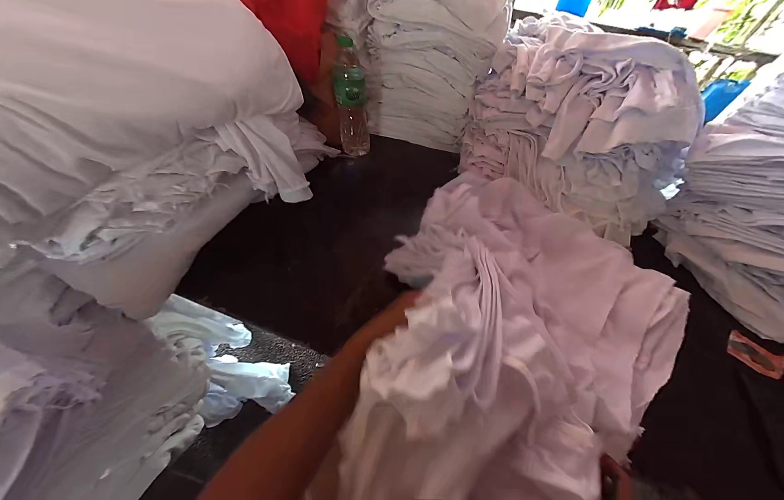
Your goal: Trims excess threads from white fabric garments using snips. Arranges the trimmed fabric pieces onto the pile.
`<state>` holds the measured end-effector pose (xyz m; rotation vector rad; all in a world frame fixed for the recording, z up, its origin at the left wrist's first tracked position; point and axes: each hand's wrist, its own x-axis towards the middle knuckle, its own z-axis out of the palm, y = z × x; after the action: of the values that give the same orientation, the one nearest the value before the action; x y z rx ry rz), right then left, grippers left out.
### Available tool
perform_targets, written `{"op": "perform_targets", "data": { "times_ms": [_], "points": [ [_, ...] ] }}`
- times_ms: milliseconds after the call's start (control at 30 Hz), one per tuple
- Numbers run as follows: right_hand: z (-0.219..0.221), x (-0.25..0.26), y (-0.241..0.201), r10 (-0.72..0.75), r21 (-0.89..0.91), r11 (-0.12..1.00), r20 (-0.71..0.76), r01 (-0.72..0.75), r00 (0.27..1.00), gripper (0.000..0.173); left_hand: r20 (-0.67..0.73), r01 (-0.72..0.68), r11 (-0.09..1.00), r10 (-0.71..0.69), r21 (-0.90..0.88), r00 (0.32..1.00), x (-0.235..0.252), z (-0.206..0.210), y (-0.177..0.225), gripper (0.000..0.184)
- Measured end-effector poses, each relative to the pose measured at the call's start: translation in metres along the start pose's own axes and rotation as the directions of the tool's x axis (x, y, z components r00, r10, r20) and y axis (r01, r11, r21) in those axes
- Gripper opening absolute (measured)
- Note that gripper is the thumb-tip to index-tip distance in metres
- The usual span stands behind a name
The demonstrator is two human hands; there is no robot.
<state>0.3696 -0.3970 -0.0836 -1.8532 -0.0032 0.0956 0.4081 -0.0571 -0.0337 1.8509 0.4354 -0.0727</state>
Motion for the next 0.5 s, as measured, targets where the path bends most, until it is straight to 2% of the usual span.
{"op": "perform_targets", "data": {
  "times_ms": [100,133,167,200,233,267,300,333,367,433,467,500],
  "points": [
    [0.034,-0.014,-0.005,-0.029,0.061,0.998,0.188,0.018,0.982,0.074,-0.087,-0.148,0.972,0.166,0.182,0.982,0.048,-0.08,-0.002,0.04],
    [0.047,-0.014,-0.003,-0.06,0.124,0.992,0.248,0.03,0.967,0.077,-0.179,-0.104,0.962,0.152,0.251,0.972,0.053,-0.11,0.002,0.046],
    [0.061,-0.014,-0.001,-0.105,0.188,0.981,0.332,0.043,0.937,0.077,-0.323,-0.002,0.946,0.113,0.324,0.94,0.051,-0.138,0.008,0.051],
    [0.073,-0.015,-0.001,-0.143,0.243,0.969,0.435,0.037,0.889,0.074,-0.479,0.118,0.917,0.086,0.38,0.874,0.042,-0.158,0.019,0.054],
    [0.085,-0.015,-0.002,-0.178,0.28,0.96,0.552,0.019,0.814,0.071,-0.593,0.203,0.888,0.092,0.412,0.8,0.029,-0.168,0.037,0.058],
    [0.096,-0.015,-0.003,-0.19,0.281,0.96,0.675,-0.01,0.713,0.069,-0.641,0.202,0.874,0.15,0.443,0.753,0.015,-0.167,0.056,0.059],
    [0.106,-0.014,-0.006,-0.171,0.237,0.971,0.787,-0.036,0.592,0.069,-0.62,0.137,0.867,0.224,0.479,0.752,0.003,-0.158,0.073,0.056],
    [0.113,-0.012,-0.013,-0.136,0.161,0.987,0.882,-0.018,0.452,0.067,-0.546,0.036,0.856,0.296,0.516,0.784,-0.007,-0.14,0.084,0.05],
    [0.118,-0.01,-0.023,-0.112,0.098,0.993,0.946,0.06,0.304,0.064,-0.429,-0.087,0.83,0.371,0.551,0.824,-0.014,-0.118,0.088,0.042],
    [0.12,-0.002,-0.047,-0.082,0.079,0.946,0.997,0.315,-0.004,0.05,-0.117,-0.309,0.741,0.461,0.597,0.88,-0.024,-0.07,0.079,0.032],
    [0.117,0.002,-0.06,-0.071,0.108,0.9,0.992,0.422,-0.102,0.042,0.019,-0.384,0.695,0.471,0.608,0.882,-0.031,-0.046,0.067,0.029],
    [0.111,0.008,-0.071,-0.111,0.165,0.857,0.984,0.488,-0.136,0.034,0.106,-0.436,0.65,0.482,0.622,0.87,-0.036,-0.025,0.051,0.026]
  ]
}}
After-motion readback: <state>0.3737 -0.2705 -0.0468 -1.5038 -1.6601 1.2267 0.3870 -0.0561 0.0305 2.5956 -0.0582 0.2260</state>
